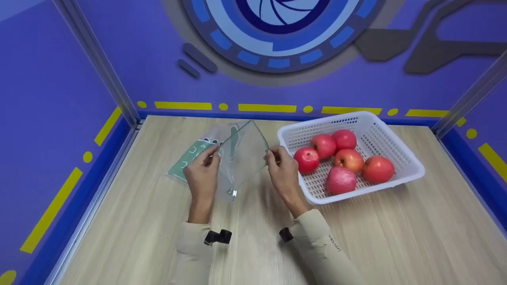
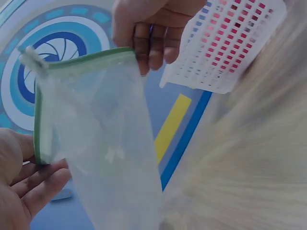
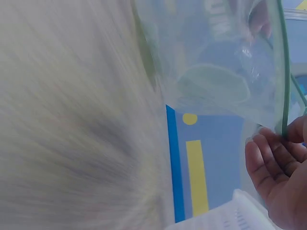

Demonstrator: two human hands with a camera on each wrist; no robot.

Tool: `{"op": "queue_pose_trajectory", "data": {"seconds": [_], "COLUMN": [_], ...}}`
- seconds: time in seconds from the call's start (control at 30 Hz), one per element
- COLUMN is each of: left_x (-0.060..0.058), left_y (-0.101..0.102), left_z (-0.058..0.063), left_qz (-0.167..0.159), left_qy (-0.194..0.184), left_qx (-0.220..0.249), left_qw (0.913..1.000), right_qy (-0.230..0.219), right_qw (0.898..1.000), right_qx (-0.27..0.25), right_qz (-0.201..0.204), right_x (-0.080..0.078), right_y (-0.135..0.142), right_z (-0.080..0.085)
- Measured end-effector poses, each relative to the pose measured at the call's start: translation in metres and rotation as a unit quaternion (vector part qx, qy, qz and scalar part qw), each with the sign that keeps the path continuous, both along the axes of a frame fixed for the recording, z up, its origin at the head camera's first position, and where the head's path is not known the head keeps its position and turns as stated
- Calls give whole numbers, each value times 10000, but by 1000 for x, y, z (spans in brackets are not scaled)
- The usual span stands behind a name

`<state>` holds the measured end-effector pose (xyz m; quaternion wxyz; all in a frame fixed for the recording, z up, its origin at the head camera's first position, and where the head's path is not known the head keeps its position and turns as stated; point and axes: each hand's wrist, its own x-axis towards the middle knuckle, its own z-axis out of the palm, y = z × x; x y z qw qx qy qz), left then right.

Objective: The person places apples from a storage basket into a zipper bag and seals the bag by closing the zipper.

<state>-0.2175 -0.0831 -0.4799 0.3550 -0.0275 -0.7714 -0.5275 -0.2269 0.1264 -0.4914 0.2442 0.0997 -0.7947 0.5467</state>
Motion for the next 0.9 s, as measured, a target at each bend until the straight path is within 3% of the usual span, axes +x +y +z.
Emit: {"op": "queue_pose_trajectory", "data": {"seconds": [0.33, 0.43, 0.73, 0.9], "left_x": [2, 2, 3, 8], "left_y": [-13, -17, -26, -25], "left_z": [12, 14, 17, 23], "left_qz": [419, 541, 451, -122], "left_qy": [887, 972, 898, 266], "left_qx": [106, 73, 139, 603], "left_qw": [9951, 9938, 9948, 9978], "right_qy": [171, 176, -52, -110], "right_qw": [9967, 9953, 9959, 9961], "right_qx": [546, 650, 698, 698], "right_qz": [-569, -694, -570, -534], "right_x": [-7, -8, -9, -11], "right_y": [16, 21, 29, 31], "right_z": [13, 14, 18, 19]}}
